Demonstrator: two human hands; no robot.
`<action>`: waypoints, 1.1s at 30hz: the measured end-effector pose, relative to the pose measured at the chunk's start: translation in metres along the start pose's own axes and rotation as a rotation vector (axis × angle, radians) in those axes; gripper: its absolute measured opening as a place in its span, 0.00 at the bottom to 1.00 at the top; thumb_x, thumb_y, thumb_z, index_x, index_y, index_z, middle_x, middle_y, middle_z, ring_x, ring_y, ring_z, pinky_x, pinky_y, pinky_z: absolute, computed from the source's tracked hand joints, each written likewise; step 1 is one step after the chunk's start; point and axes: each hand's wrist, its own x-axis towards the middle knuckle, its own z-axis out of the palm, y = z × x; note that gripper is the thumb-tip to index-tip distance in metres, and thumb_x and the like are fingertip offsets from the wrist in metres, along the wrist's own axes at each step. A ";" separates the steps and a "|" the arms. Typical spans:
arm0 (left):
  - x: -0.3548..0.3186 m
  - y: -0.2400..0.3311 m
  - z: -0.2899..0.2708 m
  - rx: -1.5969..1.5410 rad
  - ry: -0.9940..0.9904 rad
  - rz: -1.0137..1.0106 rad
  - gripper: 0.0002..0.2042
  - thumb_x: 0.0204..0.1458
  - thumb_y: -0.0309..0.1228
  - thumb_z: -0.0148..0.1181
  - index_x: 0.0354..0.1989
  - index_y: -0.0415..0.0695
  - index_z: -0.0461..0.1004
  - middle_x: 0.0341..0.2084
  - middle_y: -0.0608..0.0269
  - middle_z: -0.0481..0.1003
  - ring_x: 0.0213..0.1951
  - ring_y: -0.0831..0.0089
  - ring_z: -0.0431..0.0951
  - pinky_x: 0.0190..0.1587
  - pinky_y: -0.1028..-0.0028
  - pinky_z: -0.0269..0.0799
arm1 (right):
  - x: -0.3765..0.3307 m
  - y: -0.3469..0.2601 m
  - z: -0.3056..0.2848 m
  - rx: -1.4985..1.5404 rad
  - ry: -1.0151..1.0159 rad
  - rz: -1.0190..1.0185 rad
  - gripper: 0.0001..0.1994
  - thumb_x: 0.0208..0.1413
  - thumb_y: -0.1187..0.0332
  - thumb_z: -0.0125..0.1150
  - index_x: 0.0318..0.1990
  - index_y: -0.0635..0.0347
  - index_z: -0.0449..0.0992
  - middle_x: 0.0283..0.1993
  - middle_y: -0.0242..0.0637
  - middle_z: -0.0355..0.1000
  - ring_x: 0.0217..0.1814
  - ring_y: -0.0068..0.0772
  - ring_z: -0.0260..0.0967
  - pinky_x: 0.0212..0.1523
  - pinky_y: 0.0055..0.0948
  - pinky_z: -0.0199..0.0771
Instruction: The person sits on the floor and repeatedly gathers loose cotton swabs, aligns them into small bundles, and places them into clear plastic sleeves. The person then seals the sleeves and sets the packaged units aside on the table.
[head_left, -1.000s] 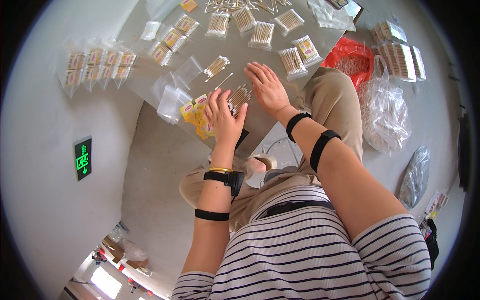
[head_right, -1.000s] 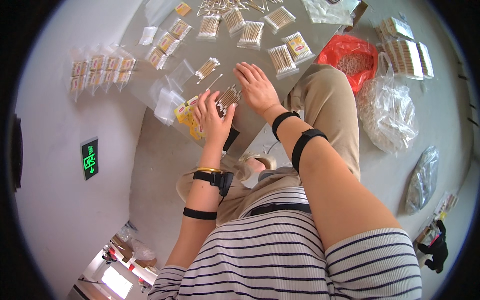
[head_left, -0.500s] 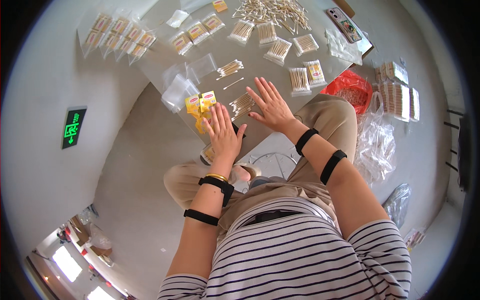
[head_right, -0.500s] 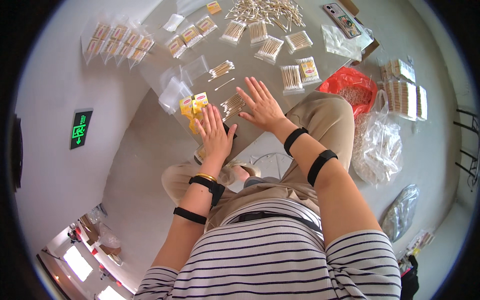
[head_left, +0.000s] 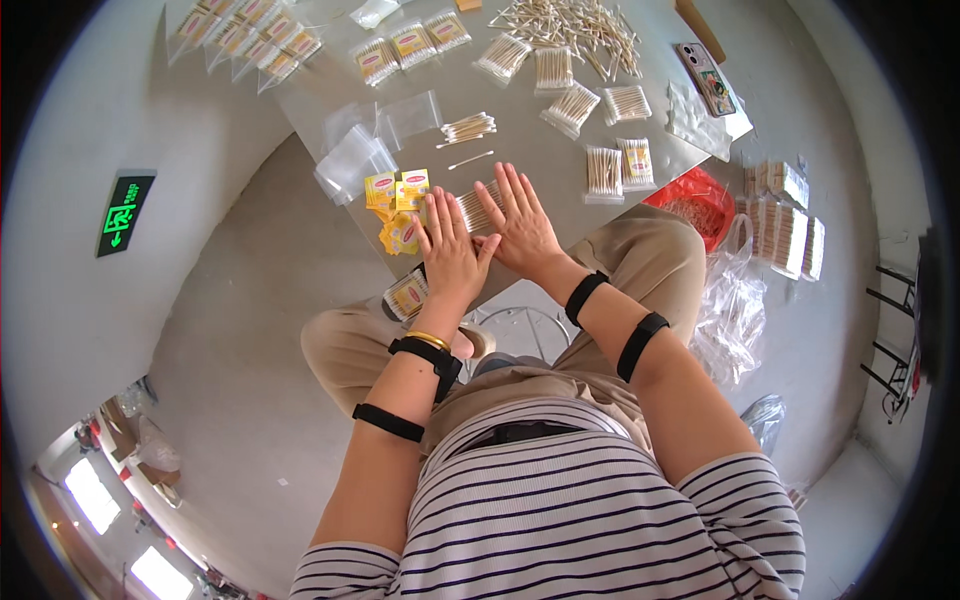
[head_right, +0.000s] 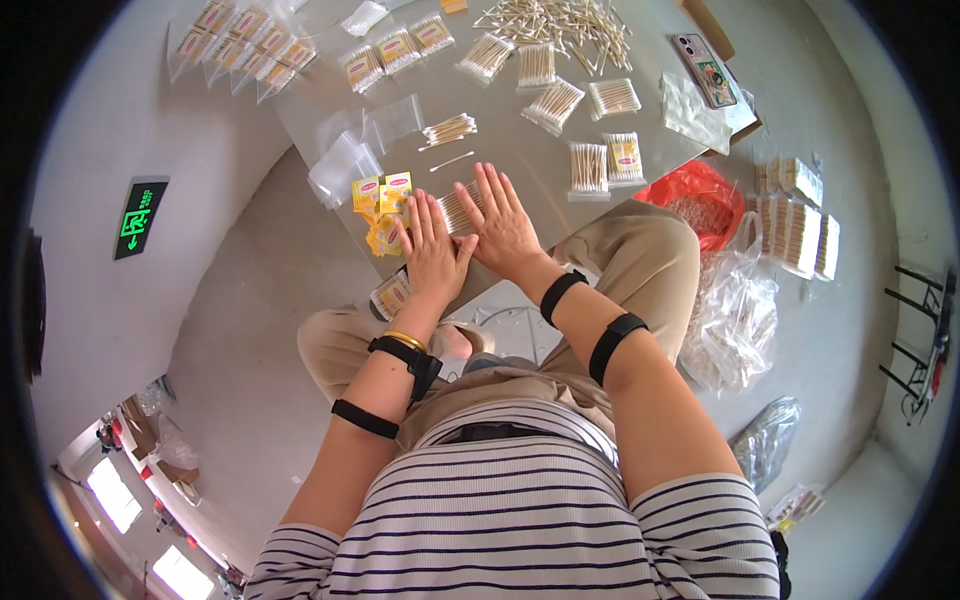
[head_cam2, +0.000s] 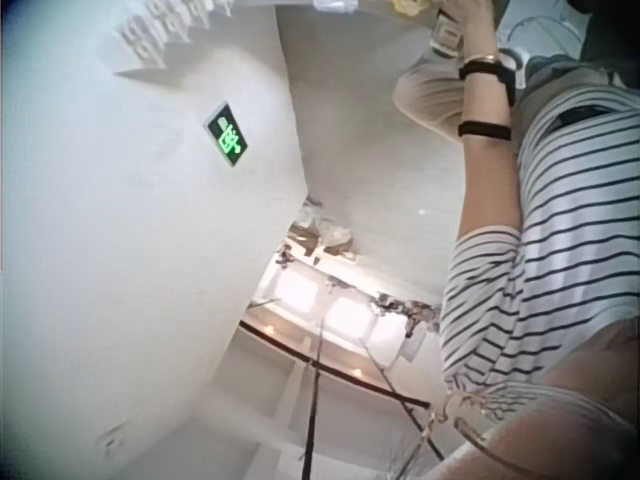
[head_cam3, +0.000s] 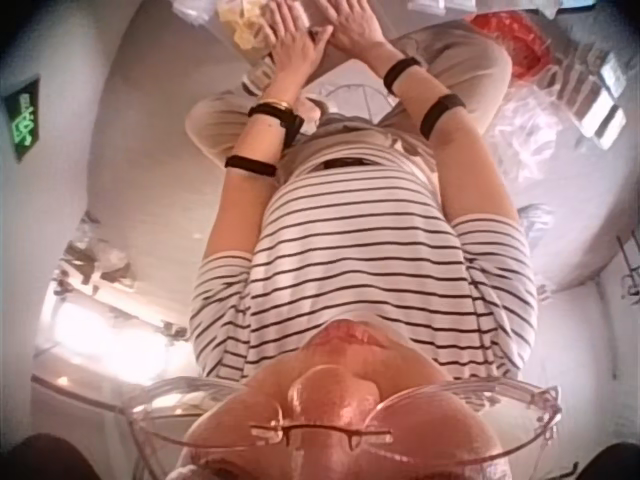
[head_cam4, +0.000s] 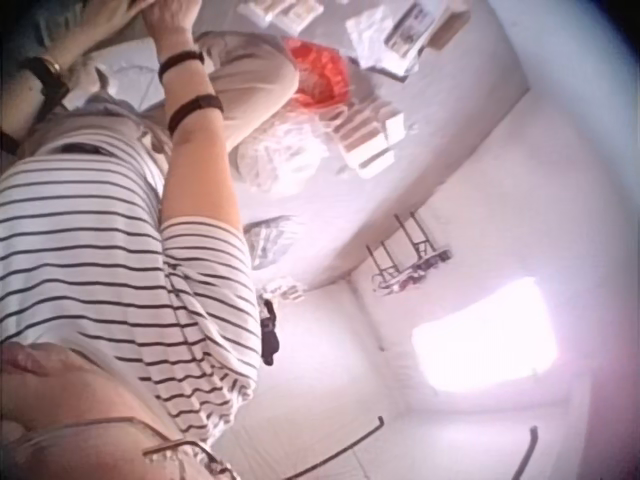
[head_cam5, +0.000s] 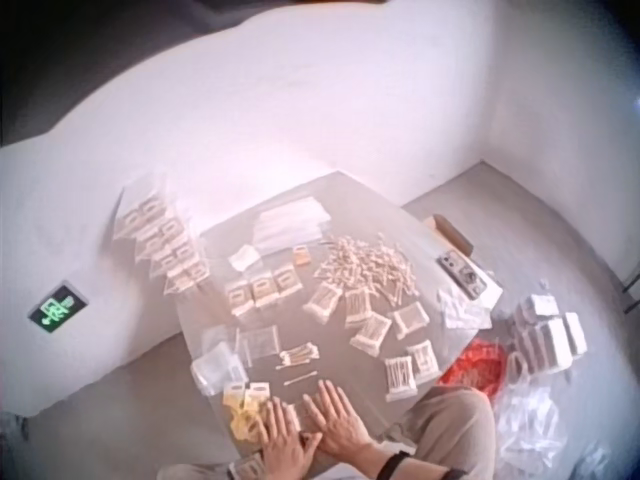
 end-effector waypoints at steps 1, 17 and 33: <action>0.002 0.000 -0.003 -0.010 -0.005 0.019 0.47 0.69 0.64 0.34 0.81 0.33 0.43 0.82 0.43 0.42 0.83 0.51 0.37 0.79 0.42 0.24 | 0.000 0.000 -0.001 -0.008 -0.014 0.008 0.43 0.66 0.40 0.52 0.80 0.56 0.53 0.84 0.63 0.42 0.87 0.61 0.37 0.85 0.54 0.37; -0.001 -0.008 -0.004 0.046 -0.060 0.109 0.43 0.69 0.64 0.36 0.82 0.44 0.47 0.82 0.57 0.48 0.82 0.61 0.45 0.80 0.41 0.28 | 0.001 0.001 -0.005 -0.108 -0.068 -0.012 0.44 0.66 0.39 0.54 0.82 0.54 0.51 0.85 0.61 0.39 0.88 0.58 0.35 0.85 0.52 0.35; -0.005 -0.008 -0.008 0.096 -0.050 0.122 0.42 0.68 0.62 0.43 0.81 0.45 0.50 0.80 0.61 0.52 0.81 0.62 0.48 0.80 0.42 0.31 | 0.005 0.008 -0.015 -0.103 -0.116 -0.043 0.39 0.69 0.42 0.51 0.81 0.54 0.54 0.86 0.50 0.41 0.89 0.50 0.35 0.85 0.50 0.36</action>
